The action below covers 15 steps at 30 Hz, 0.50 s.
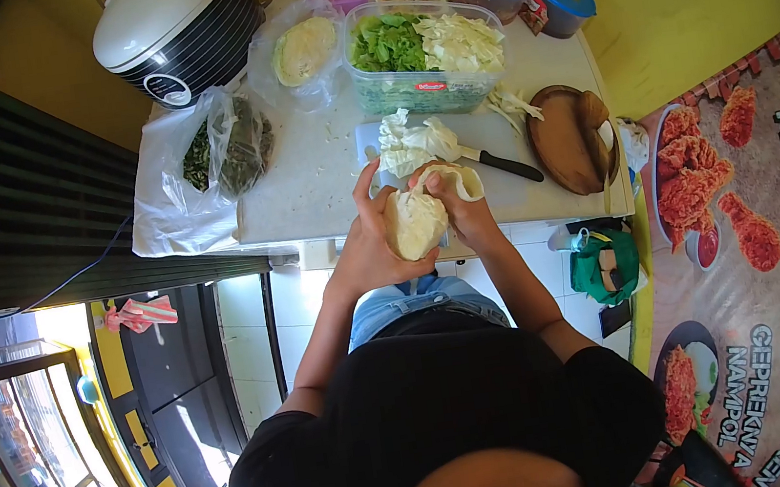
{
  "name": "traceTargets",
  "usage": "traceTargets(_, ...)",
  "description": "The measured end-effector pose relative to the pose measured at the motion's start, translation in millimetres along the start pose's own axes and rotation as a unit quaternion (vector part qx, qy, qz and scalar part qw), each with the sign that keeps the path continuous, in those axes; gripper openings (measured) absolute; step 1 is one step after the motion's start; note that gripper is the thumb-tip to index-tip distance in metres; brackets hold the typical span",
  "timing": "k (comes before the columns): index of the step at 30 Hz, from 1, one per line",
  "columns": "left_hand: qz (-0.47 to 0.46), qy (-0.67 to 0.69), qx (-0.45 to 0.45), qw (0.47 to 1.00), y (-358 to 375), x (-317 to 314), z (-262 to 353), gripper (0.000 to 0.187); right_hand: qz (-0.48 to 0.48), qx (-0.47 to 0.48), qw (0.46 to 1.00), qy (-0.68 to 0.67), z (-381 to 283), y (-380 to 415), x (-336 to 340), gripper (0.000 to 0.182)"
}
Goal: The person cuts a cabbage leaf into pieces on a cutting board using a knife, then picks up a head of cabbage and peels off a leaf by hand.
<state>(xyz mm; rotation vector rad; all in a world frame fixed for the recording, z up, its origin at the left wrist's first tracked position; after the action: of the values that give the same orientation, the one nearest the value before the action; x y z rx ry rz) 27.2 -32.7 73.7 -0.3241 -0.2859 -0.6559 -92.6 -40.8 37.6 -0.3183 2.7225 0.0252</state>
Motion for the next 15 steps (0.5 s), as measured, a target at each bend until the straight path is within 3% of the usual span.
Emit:
traceTargets(7,-0.007,-0.027,-0.022,0.999,-4,-1,0,0.116,0.038,0.031,0.999,0.013,-9,-7,4,0.041)
traceTargets(13,-0.026,0.051,-0.016,0.998,-7,0,-11,0.118,0.051,0.008,0.998,-0.023,-4,-15,5,0.040)
traceTargets(15,-0.050,0.070,-0.056,0.995,-8,-5,-7,0.119,0.078,-0.057,0.986,-0.133,9,-19,8,0.037)
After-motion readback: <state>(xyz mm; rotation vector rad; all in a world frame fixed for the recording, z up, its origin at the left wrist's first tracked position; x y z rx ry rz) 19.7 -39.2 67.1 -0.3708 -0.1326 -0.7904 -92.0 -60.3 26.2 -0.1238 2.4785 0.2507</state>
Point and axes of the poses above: each hand's wrist, its own y-axis away from the middle knuckle, its own x-axis out of the back of the hand, z = x × y, the point moved 8 cm from there along -y, towards the middle knuckle, and after that the axes turned 9 degrees about -z, right-handed, at the moved point
